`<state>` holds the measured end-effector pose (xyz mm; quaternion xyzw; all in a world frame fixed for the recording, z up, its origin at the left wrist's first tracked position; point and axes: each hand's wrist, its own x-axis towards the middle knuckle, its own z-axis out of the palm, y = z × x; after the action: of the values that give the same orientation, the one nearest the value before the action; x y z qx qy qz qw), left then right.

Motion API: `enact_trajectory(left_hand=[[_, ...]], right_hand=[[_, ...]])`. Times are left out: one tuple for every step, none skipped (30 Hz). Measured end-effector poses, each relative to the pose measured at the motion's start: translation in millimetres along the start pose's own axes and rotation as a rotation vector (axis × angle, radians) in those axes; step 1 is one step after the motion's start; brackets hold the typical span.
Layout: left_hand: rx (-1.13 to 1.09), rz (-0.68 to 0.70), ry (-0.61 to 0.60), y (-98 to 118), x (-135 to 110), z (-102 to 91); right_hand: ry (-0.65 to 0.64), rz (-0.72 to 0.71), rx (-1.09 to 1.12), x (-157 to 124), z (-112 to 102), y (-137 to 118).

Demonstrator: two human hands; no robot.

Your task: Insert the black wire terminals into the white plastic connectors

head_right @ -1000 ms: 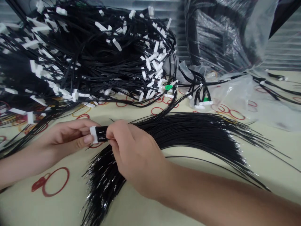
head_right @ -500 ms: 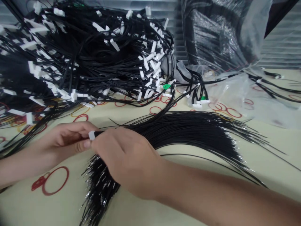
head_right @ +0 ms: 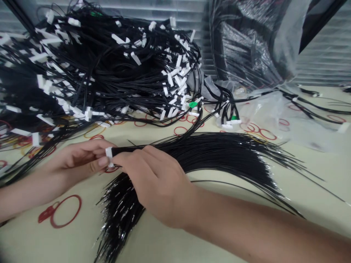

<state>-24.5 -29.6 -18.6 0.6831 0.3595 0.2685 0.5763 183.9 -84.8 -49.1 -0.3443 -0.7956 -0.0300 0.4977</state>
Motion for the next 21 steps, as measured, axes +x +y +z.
enact_trajectory(left_hand=[[-0.001,-0.005,-0.011,0.0,-0.2,-0.9],[0.002,-0.010,-0.019,0.3,-0.2,-1.4],[0.008,-0.006,-0.018,0.6,-0.2,-1.6],[0.018,-0.005,-0.018,0.9,0.0,-1.5],[0.027,0.000,-0.018,1.2,0.2,-1.1],[0.035,0.007,-0.016,1.4,0.5,-0.6],[0.043,0.014,-0.013,1.4,0.8,0.0],[0.047,0.023,-0.012,1.5,1.1,0.7],[0.049,0.030,-0.010,1.5,1.3,1.5],[0.049,0.039,-0.005,1.5,1.4,2.3],[0.049,0.052,0.004,1.6,1.3,3.0],[0.053,0.058,0.010,1.7,1.1,3.6],[0.058,0.066,0.010,1.9,0.8,4.1],[0.066,0.068,0.009,2.0,0.5,4.3],[0.073,0.070,0.010,2.0,0.3,4.5],[0.079,0.068,0.009,2.0,0.0,4.5],[0.081,0.066,0.009,1.9,-0.2,4.6],[0.085,0.065,0.010,1.7,-0.3,4.6],[0.098,0.064,0.009,1.5,-0.4,4.7],[0.118,0.061,0.010,1.3,-0.5,4.9],[0.143,0.063,0.009,1.2,-0.6,5.3]], right_hand=[[-0.014,0.009,-0.032,-0.8,0.8,0.6],[-0.031,0.027,-0.053,-1.6,1.8,1.0],[-0.044,0.047,-0.064,-2.2,2.8,1.4],[-0.054,0.073,-0.074,-2.6,3.7,1.6],[-0.064,0.095,-0.079,-2.9,4.4,1.7],[-0.072,0.108,-0.083,-3.1,5.0,1.8],[-0.077,0.108,-0.086,-3.2,5.3,1.8],[-0.081,0.099,-0.086,-3.2,5.6,1.9],[-0.083,0.082,-0.083,-3.2,5.7,1.9],[-0.081,0.064,-0.080,-3.1,5.7,2.0],[-0.078,0.044,-0.076,-3.1,5.6,2.2],[-0.077,0.025,-0.072,-3.0,5.5,2.4],[-0.074,0.009,-0.066,-2.9,5.3,2.6],[-0.072,-0.001,-0.061,-2.8,5.1,2.9],[-0.073,-0.005,-0.058,-2.8,5.0,3.1],[-0.079,-0.004,-0.057,-2.7,4.9,3.2],[-0.088,-0.003,-0.058,-2.5,5.0,3.2],[-0.093,-0.009,-0.063,-2.2,5.2,3.0],[-0.095,-0.021,-0.074,-1.6,5.6,2.6],[-0.091,-0.035,-0.086,-0.7,6.1,2.0],[-0.083,-0.053,-0.097,0.4,6.7,1.3]])
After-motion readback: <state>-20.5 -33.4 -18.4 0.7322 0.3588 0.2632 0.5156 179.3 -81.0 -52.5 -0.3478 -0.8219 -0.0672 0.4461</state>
